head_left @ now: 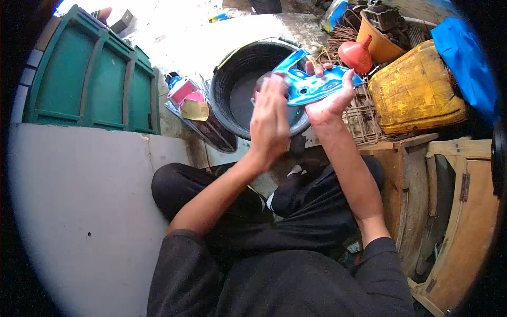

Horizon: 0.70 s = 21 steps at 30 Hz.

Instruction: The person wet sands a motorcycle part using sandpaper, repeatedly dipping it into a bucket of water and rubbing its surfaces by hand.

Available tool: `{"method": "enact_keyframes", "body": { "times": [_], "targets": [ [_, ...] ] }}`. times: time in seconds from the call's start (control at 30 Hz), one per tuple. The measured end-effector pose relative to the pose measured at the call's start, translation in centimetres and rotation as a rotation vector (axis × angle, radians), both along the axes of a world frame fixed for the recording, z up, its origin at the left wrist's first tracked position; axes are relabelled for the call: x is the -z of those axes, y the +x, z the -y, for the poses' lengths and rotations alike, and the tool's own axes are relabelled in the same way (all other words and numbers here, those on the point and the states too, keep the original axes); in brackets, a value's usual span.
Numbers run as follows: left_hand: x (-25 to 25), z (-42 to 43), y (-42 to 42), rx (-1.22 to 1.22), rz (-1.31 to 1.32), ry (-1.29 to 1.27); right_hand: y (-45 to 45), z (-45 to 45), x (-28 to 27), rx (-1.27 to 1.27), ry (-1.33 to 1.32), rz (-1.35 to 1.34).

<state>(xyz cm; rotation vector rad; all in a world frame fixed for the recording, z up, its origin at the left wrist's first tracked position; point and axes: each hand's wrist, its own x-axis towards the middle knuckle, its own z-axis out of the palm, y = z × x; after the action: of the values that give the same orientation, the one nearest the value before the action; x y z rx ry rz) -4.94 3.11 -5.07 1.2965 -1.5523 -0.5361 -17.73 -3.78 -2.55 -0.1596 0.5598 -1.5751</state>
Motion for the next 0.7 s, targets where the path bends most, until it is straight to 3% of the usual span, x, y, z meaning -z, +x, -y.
{"method": "enact_keyframes", "body": {
  "times": [0.07, 0.17, 0.2, 0.3, 0.43, 0.57, 0.63, 0.7],
  "targets": [
    [-0.1, 0.7, -0.2, -0.083, -0.092, 0.03, 0.6, -0.1, -0.3, 0.067, 0.053, -0.011],
    [-0.4, -2.7, -0.4, 0.132, 0.098, -0.11, -0.3, 0.1, 0.0, 0.039, 0.052, 0.059],
    [0.5, -2.0, -0.4, 0.094, 0.078, -0.161, -0.1, -0.1, -0.2, 0.079, 0.104, 0.029],
    [-0.1, 0.8, -0.3, -0.062, -0.196, 0.029, 0.1, 0.2, 0.3, 0.102, 0.117, 0.017],
    [-0.3, -2.0, -0.1, 0.139, 0.074, -0.087, -0.5, 0.4, -0.1, 0.065, 0.123, 0.066],
    [-0.3, 1.4, 0.7, -0.001, -0.152, 0.106, -0.1, 0.8, 1.6, 0.109, 0.113, 0.02],
    [-0.4, -1.1, -0.1, 0.047, -0.11, -0.018, -0.3, 1.2, 1.2, 0.091, 0.106, 0.049],
    [0.1, -2.2, -0.6, 0.182, 0.105, -0.172, -0.6, 2.6, 2.9, 0.132, 0.074, 0.025]
  ]
}}
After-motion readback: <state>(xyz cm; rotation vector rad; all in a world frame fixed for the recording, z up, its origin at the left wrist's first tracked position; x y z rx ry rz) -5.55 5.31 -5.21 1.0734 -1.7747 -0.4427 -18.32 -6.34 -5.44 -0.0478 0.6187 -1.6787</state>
